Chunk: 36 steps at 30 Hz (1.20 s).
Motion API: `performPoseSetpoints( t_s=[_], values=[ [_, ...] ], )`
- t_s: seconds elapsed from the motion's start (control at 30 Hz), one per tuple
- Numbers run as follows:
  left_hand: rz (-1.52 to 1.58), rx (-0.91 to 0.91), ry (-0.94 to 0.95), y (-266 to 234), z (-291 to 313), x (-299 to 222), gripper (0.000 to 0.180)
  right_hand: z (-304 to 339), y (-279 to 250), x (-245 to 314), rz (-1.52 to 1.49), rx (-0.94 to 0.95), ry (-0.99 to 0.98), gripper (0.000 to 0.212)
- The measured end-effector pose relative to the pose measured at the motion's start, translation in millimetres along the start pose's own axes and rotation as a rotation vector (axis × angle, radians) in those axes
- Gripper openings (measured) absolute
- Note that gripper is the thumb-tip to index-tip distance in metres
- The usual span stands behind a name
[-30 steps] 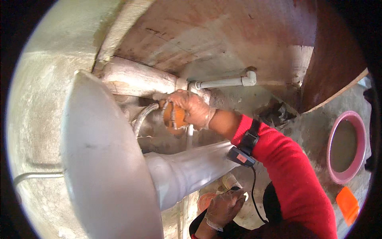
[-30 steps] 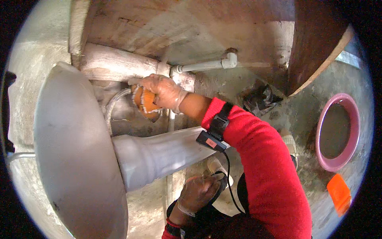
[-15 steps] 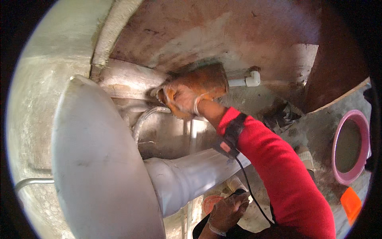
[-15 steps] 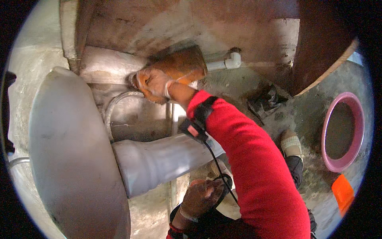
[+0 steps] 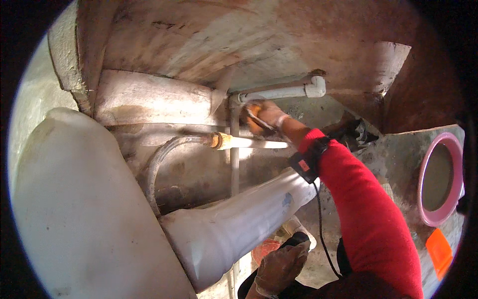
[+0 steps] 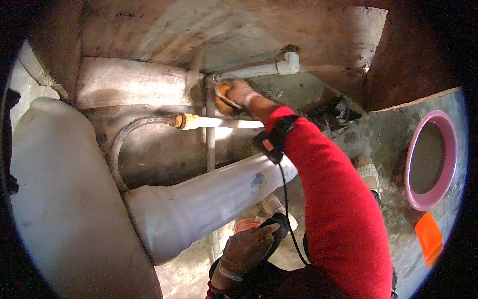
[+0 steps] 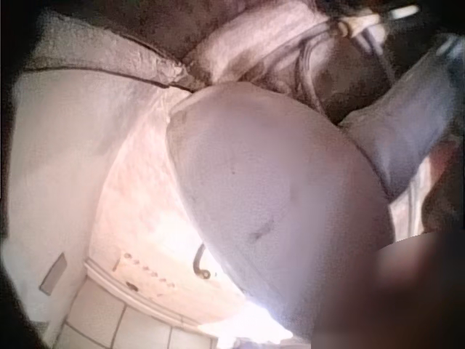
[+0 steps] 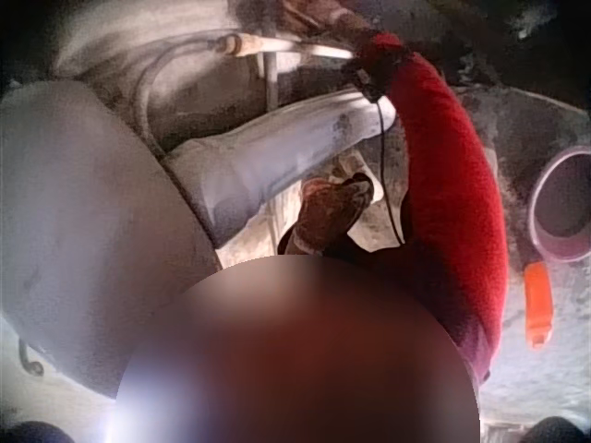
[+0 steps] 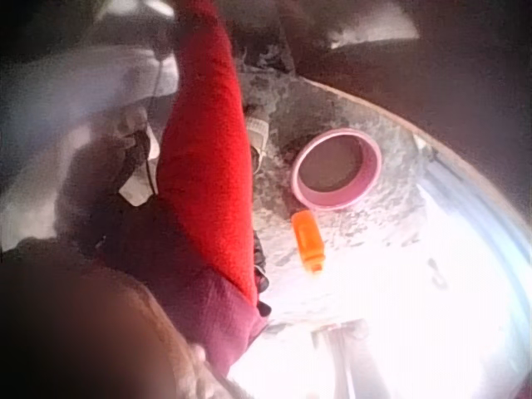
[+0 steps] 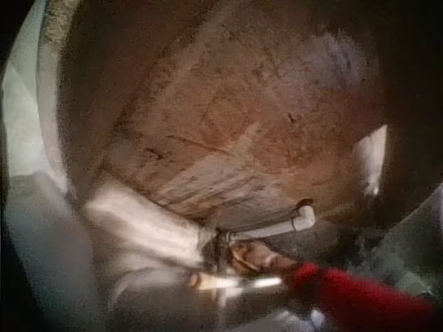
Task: The person pours liquid from an orange bottle into a pink basin, then uses a cloth to wipe the wooden cabinet and the white pedestal sink. They repeatedly dip the cloth into the basin, wring it out, and continue wiping the sink and surrounding floor area.
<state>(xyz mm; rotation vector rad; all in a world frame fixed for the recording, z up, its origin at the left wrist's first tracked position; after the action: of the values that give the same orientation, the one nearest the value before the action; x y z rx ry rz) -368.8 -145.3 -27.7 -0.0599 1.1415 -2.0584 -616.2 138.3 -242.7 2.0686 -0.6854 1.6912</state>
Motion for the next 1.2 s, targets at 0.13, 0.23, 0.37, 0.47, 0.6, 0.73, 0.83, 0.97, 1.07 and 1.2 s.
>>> performPoseSetpoints(
  t_s=[0.13, 0.23, 0.37, 0.47, 0.6, 0.73, 0.83, 0.97, 1.07, 1.2],
  values=[
    [-0.086, 0.016, -0.05, 1, -5, 4, 0.023, -44, 84, 67, 0.233, 0.259, -0.517, 0.038],
    [-0.096, 0.029, -0.099, 2, -7, 6, 0.022, -42, 128, 21, 0.336, 0.593, -0.25, 0.039],
    [-0.21, -0.046, -0.091, -1, -9, 6, 0.021, -59, 137, -21, 0.303, 0.699, -0.086, 0.034],
    [-0.241, 0.001, -0.125, 5, -10, 15, 0.021, -100, 111, -25, 0.317, 0.347, -0.067, 0.034],
    [-0.18, 0.098, -0.227, 15, -5, 30, 0.022, -103, 61, -9, -0.399, -0.232, -0.175, 0.051],
    [-0.195, 0.098, -0.2, 15, 0, 36, 0.021, -78, 48, 39, 0.85, -0.045, -0.242, 0.066],
    [-0.159, 0.098, -0.254, 16, 2, 45, 0.021, -67, 39, 58, 0.813, 0.038, -0.152, 0.069],
    [-0.116, -0.042, -0.167, 8, -1, 37, 0.022, -59, 55, 79, 0.814, 0.213, -0.297, 0.026],
    [-0.205, 0.045, -0.236, 17, -3, 38, 0.022, -47, 82, 64, 0.71, 0.391, -0.305, 0.026],
    [-0.237, 0.033, -0.103, 14, -7, 16, 0.023, -25, 107, 76, 0.62, 0.368, -0.553, 0.019]
  ],
)
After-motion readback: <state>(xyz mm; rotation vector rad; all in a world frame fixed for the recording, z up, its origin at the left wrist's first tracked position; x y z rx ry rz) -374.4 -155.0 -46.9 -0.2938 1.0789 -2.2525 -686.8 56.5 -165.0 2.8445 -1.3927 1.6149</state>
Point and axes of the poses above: each hand's wrist, its own z-axis away from the middle knuckle, its own y-axis out of the palm, x = y × z, the point moved 9 cm from there along -z, towards the middle knuckle, and after that the axes turned 13 degrees about -y, right-handed, at the moved point
